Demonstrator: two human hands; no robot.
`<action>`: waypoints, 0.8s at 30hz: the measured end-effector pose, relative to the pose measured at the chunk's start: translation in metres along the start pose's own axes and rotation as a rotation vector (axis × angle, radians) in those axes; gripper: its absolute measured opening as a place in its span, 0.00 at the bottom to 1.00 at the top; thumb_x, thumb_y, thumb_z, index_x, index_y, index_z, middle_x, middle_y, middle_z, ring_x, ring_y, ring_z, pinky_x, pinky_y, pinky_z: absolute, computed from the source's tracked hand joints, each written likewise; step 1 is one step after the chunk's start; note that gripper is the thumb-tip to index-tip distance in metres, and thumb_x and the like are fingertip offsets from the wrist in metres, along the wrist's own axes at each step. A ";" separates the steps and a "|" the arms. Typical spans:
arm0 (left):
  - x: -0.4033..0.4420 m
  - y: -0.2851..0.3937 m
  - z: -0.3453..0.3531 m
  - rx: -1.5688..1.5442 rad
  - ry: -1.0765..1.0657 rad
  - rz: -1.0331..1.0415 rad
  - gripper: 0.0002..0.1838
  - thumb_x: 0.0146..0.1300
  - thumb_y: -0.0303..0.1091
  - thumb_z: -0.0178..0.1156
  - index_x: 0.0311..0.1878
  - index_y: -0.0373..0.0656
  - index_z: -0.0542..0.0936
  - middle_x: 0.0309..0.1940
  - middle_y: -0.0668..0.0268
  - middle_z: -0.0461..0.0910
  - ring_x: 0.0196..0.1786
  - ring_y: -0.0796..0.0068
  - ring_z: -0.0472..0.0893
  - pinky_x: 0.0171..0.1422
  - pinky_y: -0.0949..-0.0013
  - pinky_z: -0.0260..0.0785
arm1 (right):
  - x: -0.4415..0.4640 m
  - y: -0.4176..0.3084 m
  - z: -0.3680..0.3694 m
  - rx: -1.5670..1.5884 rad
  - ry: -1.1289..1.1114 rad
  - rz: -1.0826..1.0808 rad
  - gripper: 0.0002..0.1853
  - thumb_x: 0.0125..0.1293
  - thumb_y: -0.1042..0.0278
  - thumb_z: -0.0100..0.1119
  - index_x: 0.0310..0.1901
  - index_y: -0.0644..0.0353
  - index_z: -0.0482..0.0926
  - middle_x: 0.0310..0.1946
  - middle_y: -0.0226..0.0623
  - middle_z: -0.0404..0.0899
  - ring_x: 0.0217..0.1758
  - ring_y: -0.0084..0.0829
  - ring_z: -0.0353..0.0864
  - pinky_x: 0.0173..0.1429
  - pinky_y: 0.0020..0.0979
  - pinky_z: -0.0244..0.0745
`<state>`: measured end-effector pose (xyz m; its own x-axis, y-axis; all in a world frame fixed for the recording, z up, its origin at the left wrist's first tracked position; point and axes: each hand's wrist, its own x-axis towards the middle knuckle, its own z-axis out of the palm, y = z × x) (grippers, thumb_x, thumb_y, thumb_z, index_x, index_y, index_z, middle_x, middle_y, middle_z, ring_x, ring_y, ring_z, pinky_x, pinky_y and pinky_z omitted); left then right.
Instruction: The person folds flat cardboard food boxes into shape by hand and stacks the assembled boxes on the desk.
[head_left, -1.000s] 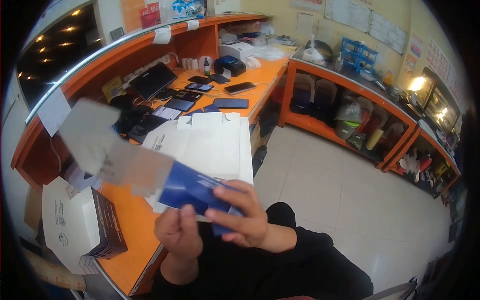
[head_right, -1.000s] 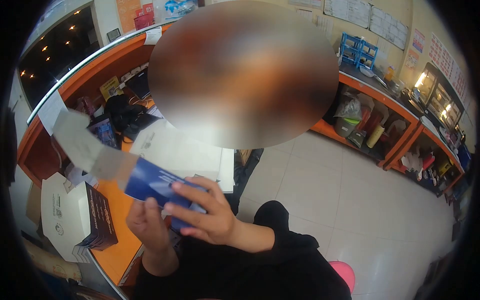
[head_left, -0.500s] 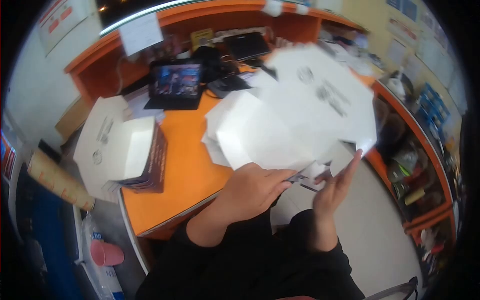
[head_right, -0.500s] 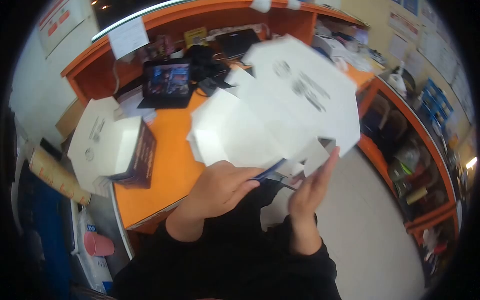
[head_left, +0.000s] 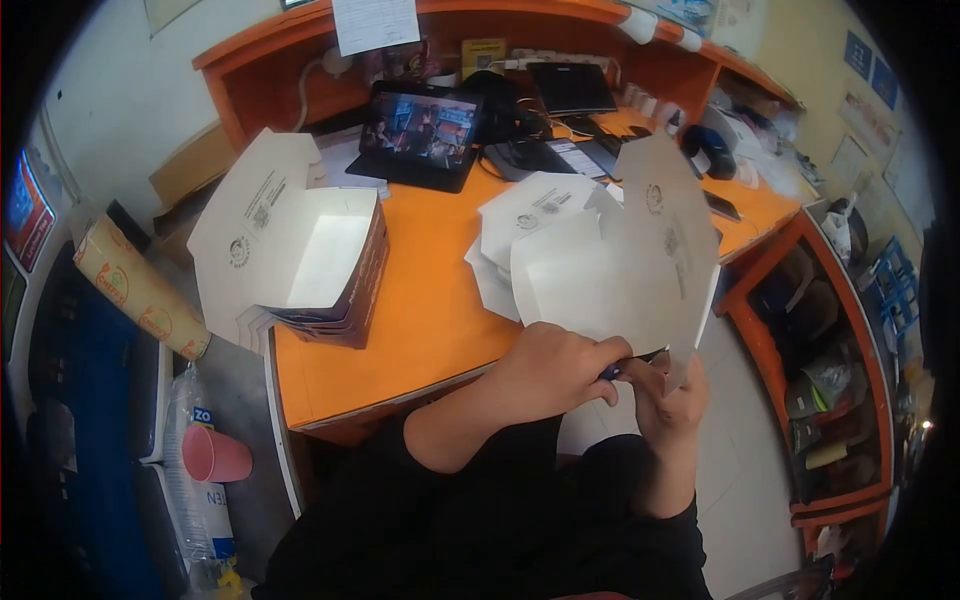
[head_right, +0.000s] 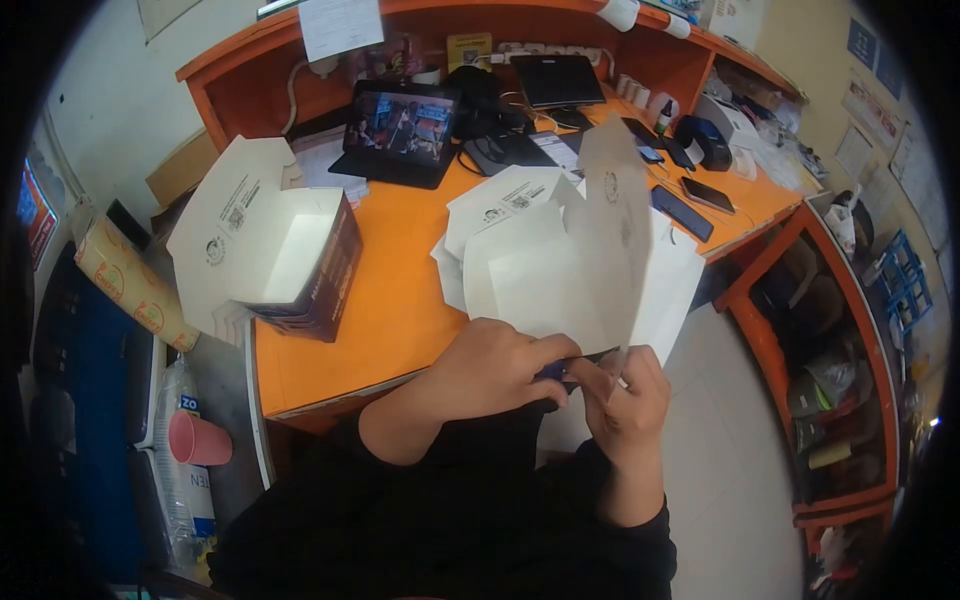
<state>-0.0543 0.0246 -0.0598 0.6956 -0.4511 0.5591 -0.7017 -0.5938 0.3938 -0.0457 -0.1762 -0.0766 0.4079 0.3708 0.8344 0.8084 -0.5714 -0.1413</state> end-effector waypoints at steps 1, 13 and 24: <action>0.000 -0.002 0.002 -0.024 0.049 -0.001 0.16 0.58 0.47 0.70 0.44 0.50 0.80 0.21 0.65 0.81 0.22 0.60 0.81 0.28 0.64 0.71 | -0.001 -0.002 0.001 -0.008 -0.013 0.001 0.15 0.48 0.81 0.72 0.40 0.58 0.86 0.32 0.37 0.77 0.34 0.33 0.78 0.36 0.30 0.72; 0.021 0.018 -0.004 -0.018 0.335 0.164 0.24 0.55 0.39 0.69 0.55 0.44 0.80 0.58 0.58 0.77 0.57 0.56 0.77 0.60 0.55 0.67 | 0.005 0.014 0.001 0.898 0.245 0.828 0.40 0.64 0.61 0.56 0.75 0.64 0.54 0.66 0.42 0.67 0.69 0.35 0.67 0.69 0.35 0.63; 0.034 -0.029 -0.056 0.383 0.810 -0.077 0.10 0.62 0.33 0.66 0.45 0.40 0.84 0.52 0.58 0.80 0.55 0.56 0.78 0.59 0.56 0.66 | 0.001 0.045 -0.047 0.934 0.184 0.738 0.46 0.56 0.47 0.62 0.71 0.69 0.60 0.61 0.45 0.71 0.61 0.37 0.74 0.63 0.36 0.70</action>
<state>-0.0191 0.0634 -0.0111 0.3150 0.1210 0.9413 -0.4576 -0.8496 0.2623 -0.0289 -0.2360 -0.0574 0.8962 0.0242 0.4429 0.4322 0.1775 -0.8842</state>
